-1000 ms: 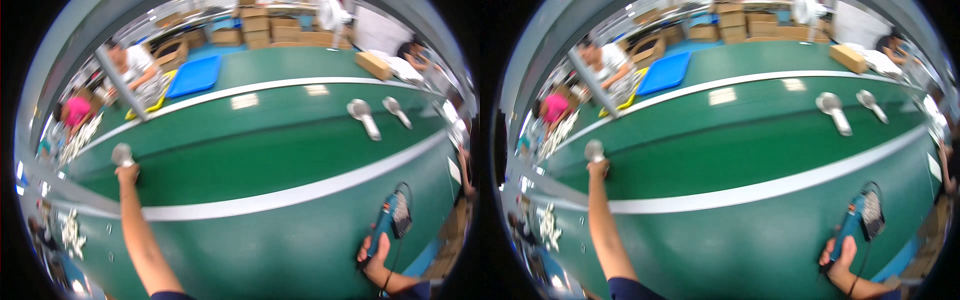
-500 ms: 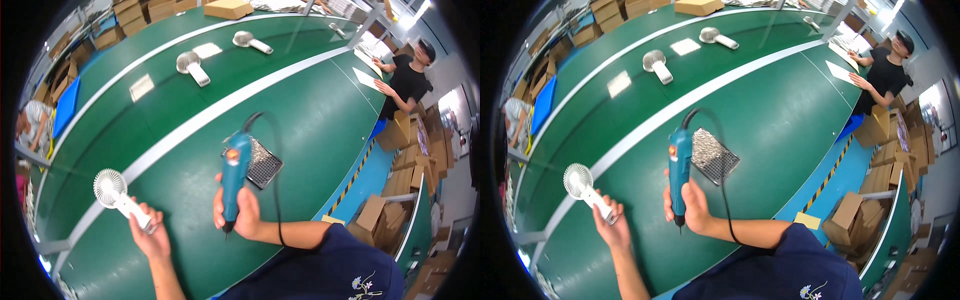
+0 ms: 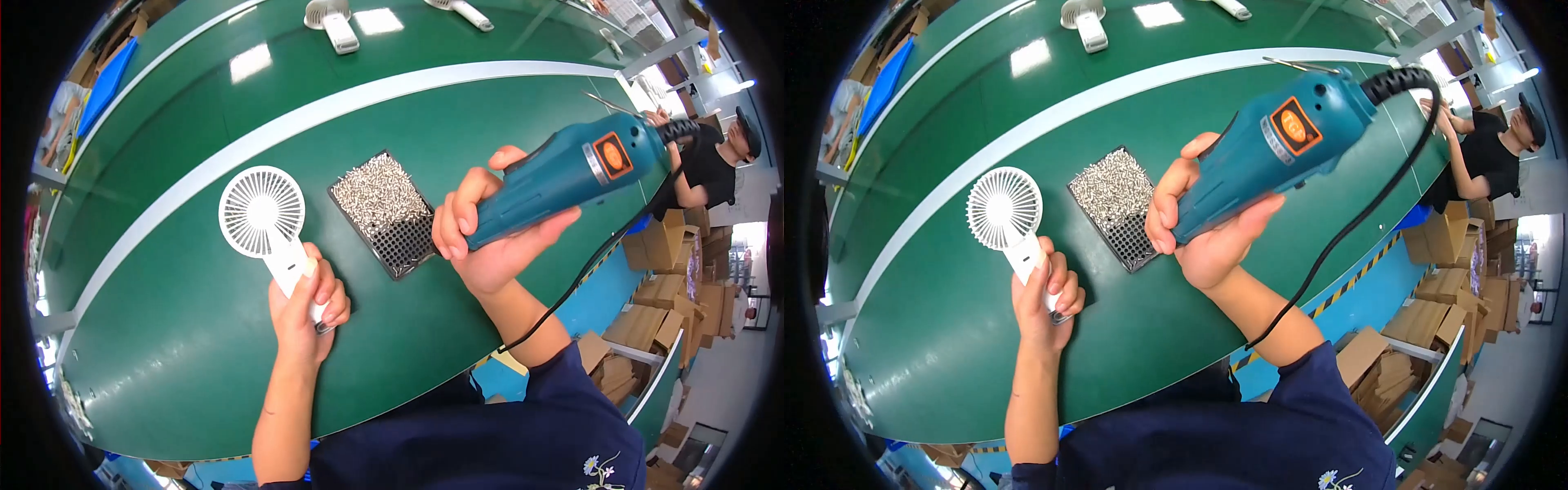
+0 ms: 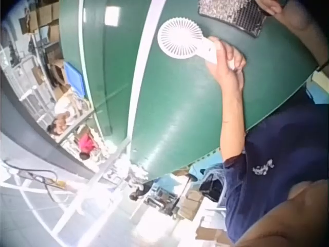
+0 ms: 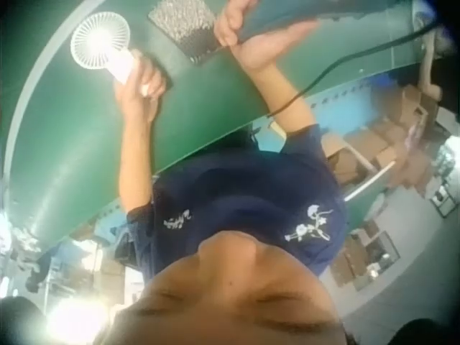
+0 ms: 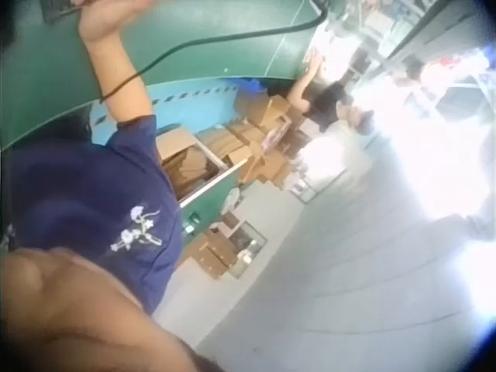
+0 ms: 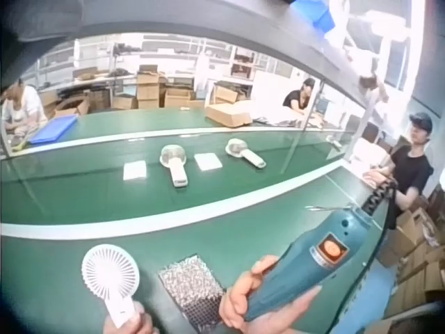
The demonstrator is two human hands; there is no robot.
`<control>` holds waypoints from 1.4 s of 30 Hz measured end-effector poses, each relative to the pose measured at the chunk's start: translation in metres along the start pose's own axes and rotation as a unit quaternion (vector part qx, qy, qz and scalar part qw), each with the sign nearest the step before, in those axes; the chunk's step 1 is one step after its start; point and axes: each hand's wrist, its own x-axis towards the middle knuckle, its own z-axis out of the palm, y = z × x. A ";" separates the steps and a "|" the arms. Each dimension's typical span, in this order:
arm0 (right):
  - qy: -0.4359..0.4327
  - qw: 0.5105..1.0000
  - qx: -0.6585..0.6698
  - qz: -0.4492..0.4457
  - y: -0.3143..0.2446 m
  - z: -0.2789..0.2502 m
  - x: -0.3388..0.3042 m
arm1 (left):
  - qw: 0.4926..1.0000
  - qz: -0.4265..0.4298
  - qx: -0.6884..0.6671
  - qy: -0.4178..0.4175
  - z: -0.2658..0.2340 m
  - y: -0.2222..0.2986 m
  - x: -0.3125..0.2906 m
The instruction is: The person assembles handheld fans by securing screws with an electric screwdriver.
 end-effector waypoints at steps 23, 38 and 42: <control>0.010 0.993 0.117 0.001 -0.008 0.029 -0.008 | 0.949 0.057 0.292 -0.102 0.009 -0.018 -0.009; -0.062 0.989 0.088 0.099 -0.008 0.031 -0.006 | 0.930 0.006 0.347 -0.119 0.009 -0.014 -0.008; -0.078 0.991 0.111 0.005 -0.007 0.029 -0.009 | 0.967 0.056 0.241 -0.056 0.012 -0.015 -0.008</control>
